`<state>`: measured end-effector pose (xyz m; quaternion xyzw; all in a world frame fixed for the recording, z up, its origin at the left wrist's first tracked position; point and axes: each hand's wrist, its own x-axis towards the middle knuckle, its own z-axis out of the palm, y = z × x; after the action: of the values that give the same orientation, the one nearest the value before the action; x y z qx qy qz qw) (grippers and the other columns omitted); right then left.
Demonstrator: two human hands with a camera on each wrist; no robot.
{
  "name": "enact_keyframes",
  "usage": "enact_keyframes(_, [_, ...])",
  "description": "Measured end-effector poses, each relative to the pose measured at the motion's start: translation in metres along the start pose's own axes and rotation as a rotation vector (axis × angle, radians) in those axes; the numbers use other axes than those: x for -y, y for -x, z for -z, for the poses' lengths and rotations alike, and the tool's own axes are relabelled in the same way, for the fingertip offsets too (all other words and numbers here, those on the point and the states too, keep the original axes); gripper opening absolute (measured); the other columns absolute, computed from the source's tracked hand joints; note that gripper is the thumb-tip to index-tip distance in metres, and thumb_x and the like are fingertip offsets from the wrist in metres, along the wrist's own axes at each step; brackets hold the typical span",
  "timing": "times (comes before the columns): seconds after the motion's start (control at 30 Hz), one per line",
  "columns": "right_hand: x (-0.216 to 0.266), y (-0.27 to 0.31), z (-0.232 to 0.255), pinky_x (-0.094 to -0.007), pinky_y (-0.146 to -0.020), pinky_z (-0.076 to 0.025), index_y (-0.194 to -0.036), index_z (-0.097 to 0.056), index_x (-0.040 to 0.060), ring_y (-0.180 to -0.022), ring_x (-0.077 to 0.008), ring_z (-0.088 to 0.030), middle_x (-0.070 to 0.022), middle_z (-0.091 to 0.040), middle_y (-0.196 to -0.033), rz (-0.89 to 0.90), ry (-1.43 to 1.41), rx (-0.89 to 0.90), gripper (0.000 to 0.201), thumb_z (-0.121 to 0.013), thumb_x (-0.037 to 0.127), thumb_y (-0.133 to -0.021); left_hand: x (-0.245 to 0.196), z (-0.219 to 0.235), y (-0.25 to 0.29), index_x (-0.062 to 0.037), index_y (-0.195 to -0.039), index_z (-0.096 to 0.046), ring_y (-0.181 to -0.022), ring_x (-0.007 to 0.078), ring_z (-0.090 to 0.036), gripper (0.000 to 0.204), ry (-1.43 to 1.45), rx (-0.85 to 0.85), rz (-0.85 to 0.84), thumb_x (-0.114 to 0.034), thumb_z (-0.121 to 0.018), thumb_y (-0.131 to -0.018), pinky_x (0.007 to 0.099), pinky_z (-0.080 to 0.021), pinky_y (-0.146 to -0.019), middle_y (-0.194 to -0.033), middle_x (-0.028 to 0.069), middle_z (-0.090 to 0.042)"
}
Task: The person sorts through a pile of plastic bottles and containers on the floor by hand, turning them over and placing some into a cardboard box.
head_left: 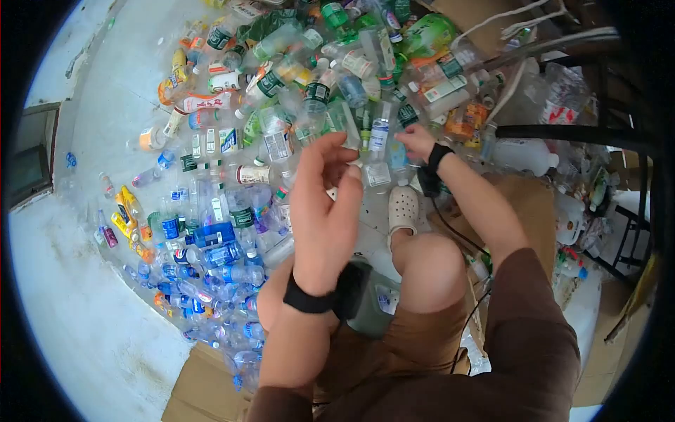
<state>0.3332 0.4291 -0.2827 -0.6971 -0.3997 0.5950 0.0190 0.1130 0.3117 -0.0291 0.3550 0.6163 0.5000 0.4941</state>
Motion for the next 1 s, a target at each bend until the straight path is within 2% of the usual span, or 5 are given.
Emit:
enact_keyframes(0.13, [-0.006, -0.053, -0.040, -0.0381, -0.095, -0.041, -0.127, -0.029, -0.0122, -0.118, -0.0360, -0.047, -0.0317, -0.044, -0.126, 0.147, 0.297, -0.236, 0.096, -0.072, 0.046, -0.064, -0.002, -0.006, -0.001, -0.0021, -0.120, -0.047, -0.090, 0.0116, -0.053, 0.036, 0.051, 0.012, 0.071, 0.001, -0.050, -0.085, 0.0254, -0.043, -0.081, -0.102, 0.0070, -0.056])
enact_keyframes(0.3, [0.014, -0.044, -0.049, -0.0394, -0.092, -0.043, -0.122, -0.033, -0.0112, -0.108, -0.0348, -0.055, -0.0279, -0.053, -0.115, 0.036, 0.336, -0.293, 0.087, -0.073, 0.042, -0.065, -0.003, -0.009, -0.002, -0.0028, -0.120, -0.048, -0.089, 0.0119, -0.053, 0.035, -0.009, 0.059, -0.006, 0.000, -0.050, -0.085, 0.0258, -0.043, -0.081, -0.102, 0.0074, -0.056])
enact_keyframes(0.4, [0.024, -0.012, -0.030, -0.0379, -0.080, -0.048, -0.119, -0.042, -0.0006, -0.098, -0.0201, -0.059, -0.0129, -0.059, -0.107, 0.089, -0.324, -0.115, 0.063, -0.072, 0.030, -0.073, -0.007, -0.008, 0.001, -0.0025, -0.120, -0.048, -0.088, 0.0120, -0.053, 0.036, 0.111, 0.034, 0.097, 0.001, -0.050, -0.085, 0.0255, -0.043, -0.080, -0.102, 0.0071, -0.057])
enact_keyframes(0.7, [0.033, 0.229, 0.083, -0.0388, -0.090, -0.046, -0.122, -0.048, 0.0110, -0.105, -0.0179, -0.056, -0.0045, -0.058, -0.115, 0.520, -1.118, 0.251, 0.038, -0.059, 0.023, -0.088, -0.004, -0.017, 0.007, -0.0030, -0.119, -0.049, -0.083, 0.0112, -0.054, 0.036, 0.075, 0.195, -0.068, -0.003, -0.055, -0.084, 0.0239, -0.044, -0.076, -0.097, 0.0068, -0.058])
enact_keyframes(1.0, [-0.224, 0.427, 0.198, -0.0386, -0.095, -0.042, -0.119, -0.049, 0.0082, -0.108, -0.0196, -0.053, -0.0051, -0.057, -0.115, 0.474, -1.357, -0.323, 0.034, -0.054, 0.026, -0.091, -0.014, 0.049, 0.088, -0.0025, -0.129, -0.043, -0.102, 0.0217, -0.054, 0.043, 0.184, 0.105, -0.117, -0.019, -0.052, -0.090, 0.0319, -0.043, -0.089, -0.117, 0.0130, -0.054])
